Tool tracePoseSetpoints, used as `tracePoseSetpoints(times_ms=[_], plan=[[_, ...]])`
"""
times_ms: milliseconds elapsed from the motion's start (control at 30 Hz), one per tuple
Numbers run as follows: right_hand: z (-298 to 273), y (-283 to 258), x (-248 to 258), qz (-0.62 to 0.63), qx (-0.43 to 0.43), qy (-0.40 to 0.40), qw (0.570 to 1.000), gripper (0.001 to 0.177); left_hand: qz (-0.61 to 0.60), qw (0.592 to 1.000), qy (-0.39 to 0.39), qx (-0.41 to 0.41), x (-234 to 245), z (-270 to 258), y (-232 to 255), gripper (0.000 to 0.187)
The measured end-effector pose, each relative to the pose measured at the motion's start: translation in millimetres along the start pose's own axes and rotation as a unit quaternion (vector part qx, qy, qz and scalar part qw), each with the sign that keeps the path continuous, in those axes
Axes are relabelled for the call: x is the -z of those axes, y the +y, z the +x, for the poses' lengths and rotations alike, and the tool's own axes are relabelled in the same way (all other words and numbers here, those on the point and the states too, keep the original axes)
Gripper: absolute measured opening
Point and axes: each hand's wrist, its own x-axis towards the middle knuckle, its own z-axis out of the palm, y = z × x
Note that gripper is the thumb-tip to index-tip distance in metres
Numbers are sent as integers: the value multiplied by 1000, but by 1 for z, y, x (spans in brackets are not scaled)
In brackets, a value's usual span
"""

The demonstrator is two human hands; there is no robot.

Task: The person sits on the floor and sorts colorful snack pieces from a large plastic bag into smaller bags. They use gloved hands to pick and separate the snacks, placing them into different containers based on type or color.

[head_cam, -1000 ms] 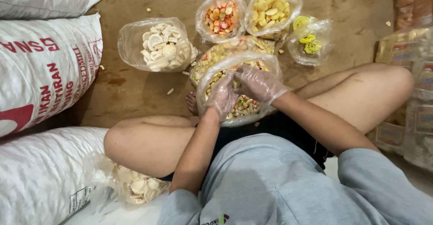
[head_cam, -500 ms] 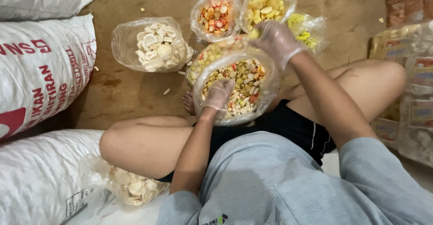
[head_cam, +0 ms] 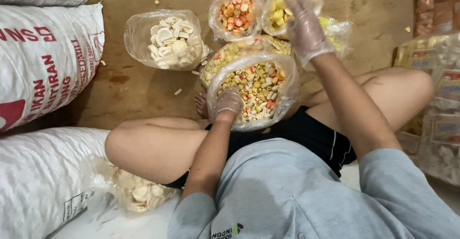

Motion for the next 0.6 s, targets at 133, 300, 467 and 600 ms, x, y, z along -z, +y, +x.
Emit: tracePoseSetpoints(times_ms=[133, 300, 467, 600], plan=[[-25, 20, -40, -116, 210, -47, 970, 39, -9, 999, -29, 41, 38, -7, 21, 30], [-64, -4, -78, -67, 384, -331, 859, 11, -37, 991, -85, 92, 93, -30, 47, 40], [-84, 3, -102, -281, 155, -358, 877, 38, -4, 992, -112, 58, 167, -76, 78, 49], [-89, 30, -117, -296, 139, -383, 864, 38, -47, 996, -78, 24, 136, -65, 66, 31]])
